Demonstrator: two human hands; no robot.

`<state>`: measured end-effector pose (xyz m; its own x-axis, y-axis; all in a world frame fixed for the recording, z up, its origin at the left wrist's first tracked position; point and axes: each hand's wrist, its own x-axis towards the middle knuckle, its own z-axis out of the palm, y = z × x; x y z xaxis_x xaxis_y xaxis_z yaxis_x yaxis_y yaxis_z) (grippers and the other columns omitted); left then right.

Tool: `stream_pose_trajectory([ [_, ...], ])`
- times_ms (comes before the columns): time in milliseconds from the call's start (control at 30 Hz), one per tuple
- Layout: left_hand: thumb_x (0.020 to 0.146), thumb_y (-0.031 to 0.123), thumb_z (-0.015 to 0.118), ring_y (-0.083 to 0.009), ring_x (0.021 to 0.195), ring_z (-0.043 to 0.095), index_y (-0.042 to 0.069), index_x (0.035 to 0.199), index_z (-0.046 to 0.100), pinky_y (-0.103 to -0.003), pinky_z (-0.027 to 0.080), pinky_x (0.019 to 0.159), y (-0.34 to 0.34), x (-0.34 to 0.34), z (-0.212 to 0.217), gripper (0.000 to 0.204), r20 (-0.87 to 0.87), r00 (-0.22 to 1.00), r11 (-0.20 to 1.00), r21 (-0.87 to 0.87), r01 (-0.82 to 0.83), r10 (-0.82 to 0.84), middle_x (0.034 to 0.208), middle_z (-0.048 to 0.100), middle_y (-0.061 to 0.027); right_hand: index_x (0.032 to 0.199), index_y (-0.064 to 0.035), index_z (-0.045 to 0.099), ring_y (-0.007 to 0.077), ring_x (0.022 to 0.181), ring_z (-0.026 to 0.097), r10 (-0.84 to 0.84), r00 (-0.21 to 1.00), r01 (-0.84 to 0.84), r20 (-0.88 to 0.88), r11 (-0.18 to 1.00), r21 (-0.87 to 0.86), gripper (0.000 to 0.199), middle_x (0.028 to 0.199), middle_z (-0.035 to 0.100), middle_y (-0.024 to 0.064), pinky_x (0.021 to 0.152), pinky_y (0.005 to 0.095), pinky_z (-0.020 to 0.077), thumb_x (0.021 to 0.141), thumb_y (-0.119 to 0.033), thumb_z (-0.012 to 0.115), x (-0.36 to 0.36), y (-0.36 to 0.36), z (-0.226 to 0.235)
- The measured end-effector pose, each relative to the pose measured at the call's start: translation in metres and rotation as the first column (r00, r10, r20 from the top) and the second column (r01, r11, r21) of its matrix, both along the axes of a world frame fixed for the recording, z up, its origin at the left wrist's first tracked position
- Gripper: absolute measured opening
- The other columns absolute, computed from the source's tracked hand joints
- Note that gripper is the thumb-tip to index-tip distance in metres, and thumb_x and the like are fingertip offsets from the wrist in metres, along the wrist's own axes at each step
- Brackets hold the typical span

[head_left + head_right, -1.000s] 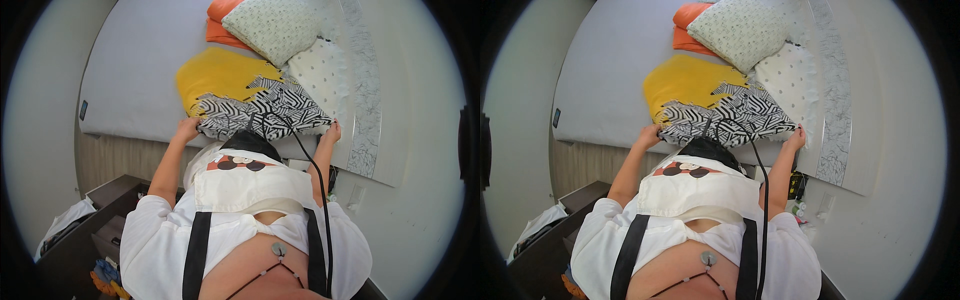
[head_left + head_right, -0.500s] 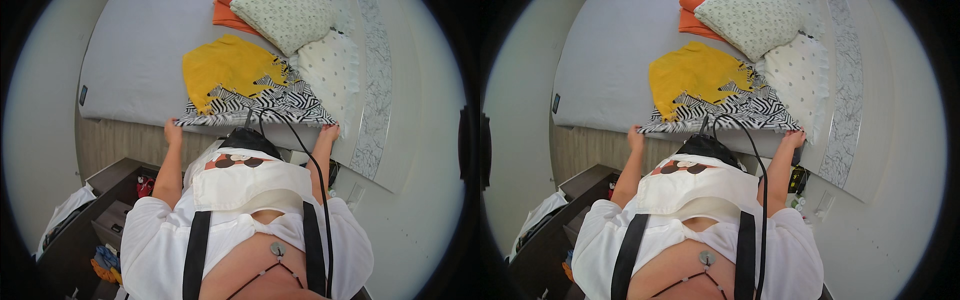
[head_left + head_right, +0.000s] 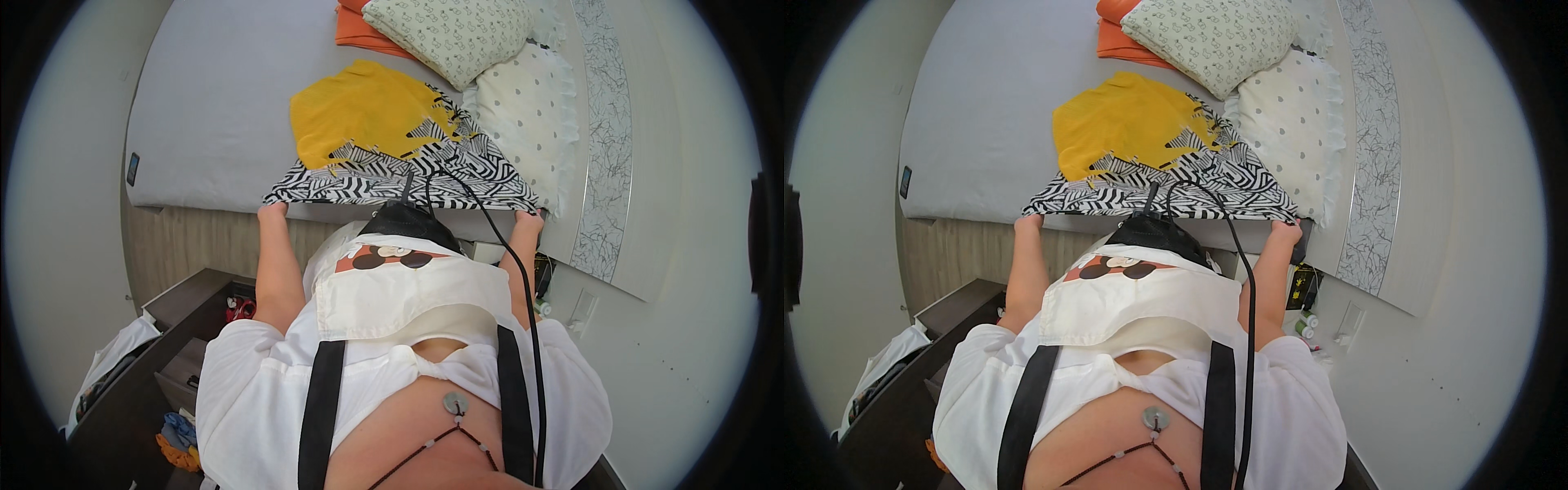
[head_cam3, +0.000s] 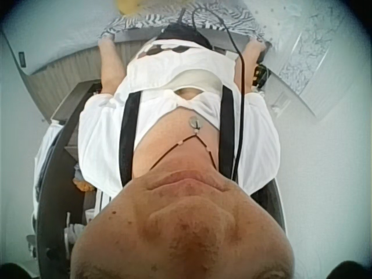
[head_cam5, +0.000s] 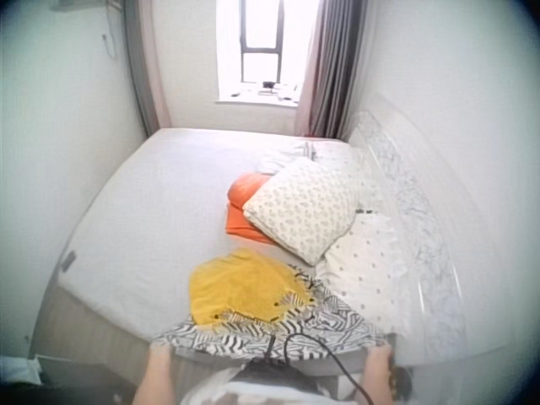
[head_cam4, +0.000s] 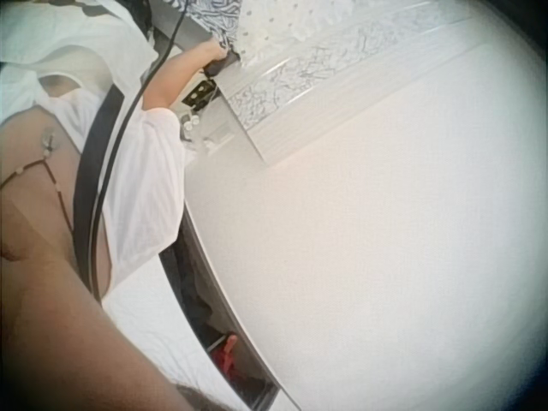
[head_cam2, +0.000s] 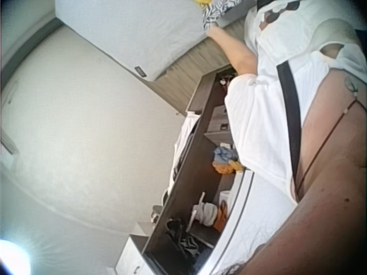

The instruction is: The person takes a shirt from a closet shelf, spreads it out on a bed, folds the sides inward, folds it in half, and places it back onto a shelf inside the closet.

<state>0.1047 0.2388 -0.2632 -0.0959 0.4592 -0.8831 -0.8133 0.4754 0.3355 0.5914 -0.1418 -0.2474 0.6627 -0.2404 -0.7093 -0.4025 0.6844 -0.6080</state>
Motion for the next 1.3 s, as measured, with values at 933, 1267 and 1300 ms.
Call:
stream_pose_trajectory([
  [933,0.086,0.020,0.037,-0.0267,0.096,0.050,0.000,0.099,0.052,-0.042,0.036,0.087,0.064,0.121,0.310,0.028,0.277,0.604,0.418,0.903,0.102,-0.747,0.100,0.055,-0.0133,0.110,-0.0015,0.047,0.0271,0.103,0.046,0.286,0.341,-0.940,0.896,0.111,0.322,0.034,0.111,0.050,0.0127,0.091,0.0416,0.0333,0.084,-0.023,0.039,0.008,0.159,0.267],
  [1267,0.085,0.016,0.038,-0.0259,0.102,0.046,-0.001,0.103,0.049,-0.041,0.032,0.092,0.047,0.122,0.301,0.026,0.367,0.670,0.502,0.865,0.011,-0.646,0.107,0.051,-0.0139,0.117,-0.0048,0.040,0.0269,0.112,0.037,0.288,0.623,-0.690,0.727,0.640,0.338,0.040,0.121,0.041,0.0085,0.096,0.0443,0.0235,0.087,-0.029,0.034,-0.013,0.127,0.261],
  [1300,0.085,0.017,0.039,-0.0269,0.102,0.046,-0.001,0.101,0.050,-0.041,0.032,0.092,0.054,0.118,0.300,0.027,0.416,0.689,0.547,0.837,-0.034,-0.593,0.107,0.051,-0.0145,0.116,-0.0020,0.040,0.0283,0.113,0.036,0.250,0.497,-0.840,0.831,0.378,0.388,0.040,0.121,0.041,0.0124,0.096,0.0448,0.0240,0.087,-0.029,0.032,-0.007,0.117,0.263],
])
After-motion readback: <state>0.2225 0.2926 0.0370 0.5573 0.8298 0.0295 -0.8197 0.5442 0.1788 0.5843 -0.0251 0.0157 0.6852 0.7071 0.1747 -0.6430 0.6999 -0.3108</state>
